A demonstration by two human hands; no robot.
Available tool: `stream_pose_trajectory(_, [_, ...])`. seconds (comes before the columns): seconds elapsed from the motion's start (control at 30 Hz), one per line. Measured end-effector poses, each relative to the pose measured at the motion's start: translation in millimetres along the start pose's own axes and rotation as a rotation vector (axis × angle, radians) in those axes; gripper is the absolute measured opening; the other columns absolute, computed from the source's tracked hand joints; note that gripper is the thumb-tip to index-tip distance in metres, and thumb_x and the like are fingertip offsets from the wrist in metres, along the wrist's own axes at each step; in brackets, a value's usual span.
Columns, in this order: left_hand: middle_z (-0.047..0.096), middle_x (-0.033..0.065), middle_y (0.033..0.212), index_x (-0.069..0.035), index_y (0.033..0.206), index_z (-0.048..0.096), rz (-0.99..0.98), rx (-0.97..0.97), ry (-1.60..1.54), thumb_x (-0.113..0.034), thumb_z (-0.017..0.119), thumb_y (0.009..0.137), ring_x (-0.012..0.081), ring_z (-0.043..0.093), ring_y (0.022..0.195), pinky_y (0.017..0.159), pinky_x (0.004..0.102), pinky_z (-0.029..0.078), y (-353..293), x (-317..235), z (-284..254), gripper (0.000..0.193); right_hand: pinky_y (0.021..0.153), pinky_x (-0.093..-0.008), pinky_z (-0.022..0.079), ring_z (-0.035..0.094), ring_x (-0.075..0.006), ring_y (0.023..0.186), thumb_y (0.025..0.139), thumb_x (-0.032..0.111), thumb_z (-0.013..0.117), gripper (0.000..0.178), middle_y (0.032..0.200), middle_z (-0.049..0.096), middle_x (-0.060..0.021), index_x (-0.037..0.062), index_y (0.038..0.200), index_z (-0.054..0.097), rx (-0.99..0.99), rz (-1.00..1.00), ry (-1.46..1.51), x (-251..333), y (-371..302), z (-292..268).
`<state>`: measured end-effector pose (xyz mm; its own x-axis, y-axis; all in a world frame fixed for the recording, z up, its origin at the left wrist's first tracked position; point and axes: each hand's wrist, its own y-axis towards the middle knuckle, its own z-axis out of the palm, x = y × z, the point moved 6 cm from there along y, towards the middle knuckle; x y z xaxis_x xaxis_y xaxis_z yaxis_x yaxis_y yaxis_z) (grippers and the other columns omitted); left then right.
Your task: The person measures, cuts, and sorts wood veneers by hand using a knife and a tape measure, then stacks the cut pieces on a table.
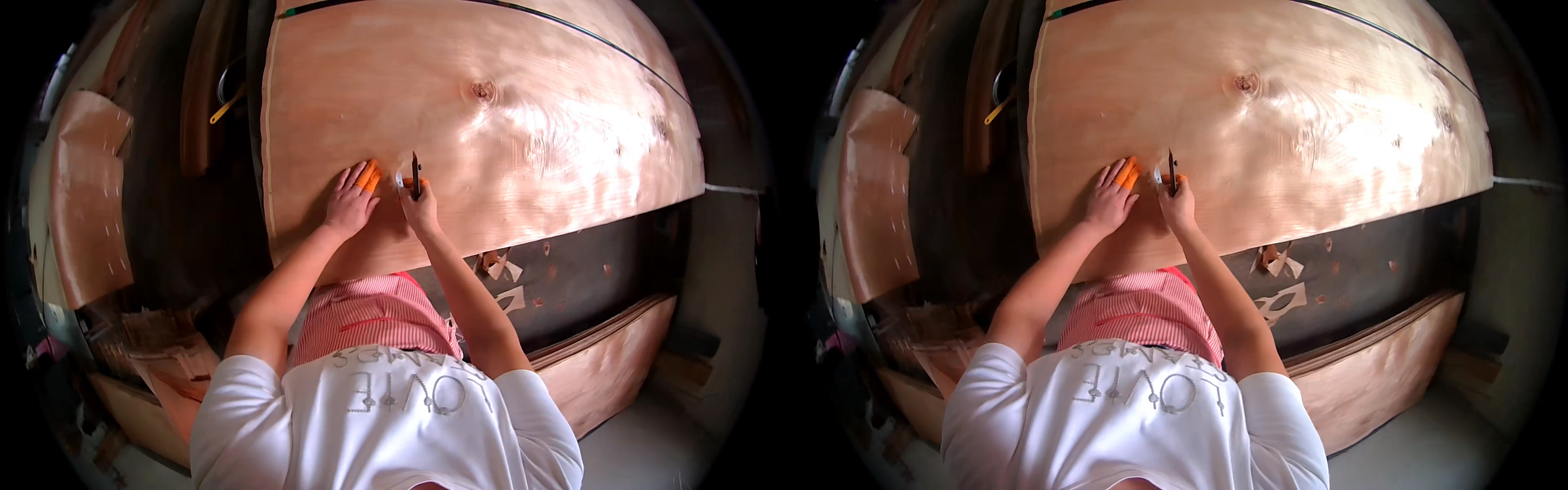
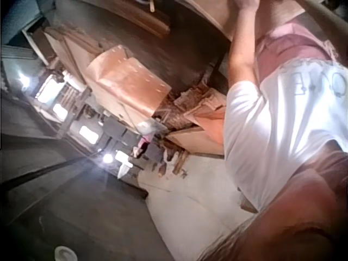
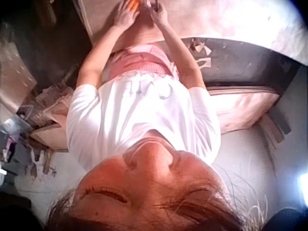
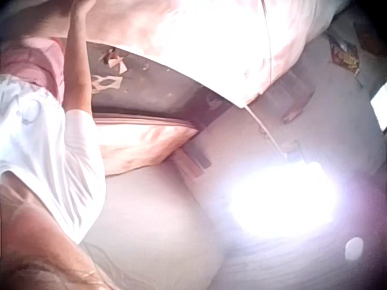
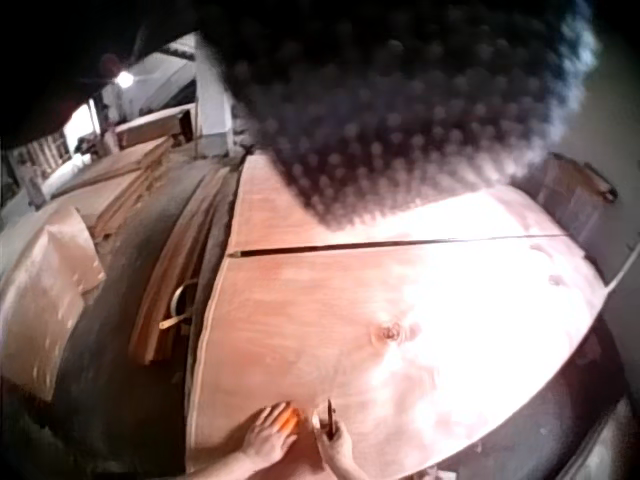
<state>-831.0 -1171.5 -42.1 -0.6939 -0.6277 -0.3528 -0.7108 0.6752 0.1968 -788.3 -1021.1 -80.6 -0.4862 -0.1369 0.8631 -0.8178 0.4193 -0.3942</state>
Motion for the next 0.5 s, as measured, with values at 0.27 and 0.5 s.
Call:
stream_pose_trajectory(0.27, [0.051, 0.0138, 0.117, -0.001, 0.103, 0.057, 0.322, 0.128, -0.022, -0.013, 0.055, 0.074, 0.0277, 0.039, 0.117, 0.097, 0.0406, 0.032, 14.7, -15.5, 5.3, 0.031, 0.068, -0.0382, 0.047, 0.061, -0.0303, 0.078, 0.080, 0.023, 0.058, 0.024, 0.083, 0.063, -0.0158, 0.0034, 0.093, 0.053, -0.183, -0.073, -0.231, 5.4, -3.2, -0.2])
stream_pose_trajectory(0.5, [0.061, 0.0059, 0.098, -0.008, 0.090, 0.066, 0.366, 0.454, 0.532, -0.020, 0.045, 0.080, 0.0222, 0.043, 0.104, 0.083, 0.0353, 0.034, 25.1, -31.8, 12.3, 0.026, 0.063, -0.0383, 0.047, 0.062, -0.0292, 0.068, 0.069, 0.026, 0.062, 0.023, 0.072, 0.062, -0.0169, 0.0059, 0.080, 0.064, -0.133, -0.065, -0.637, 8.2, -19.2, -21.9])
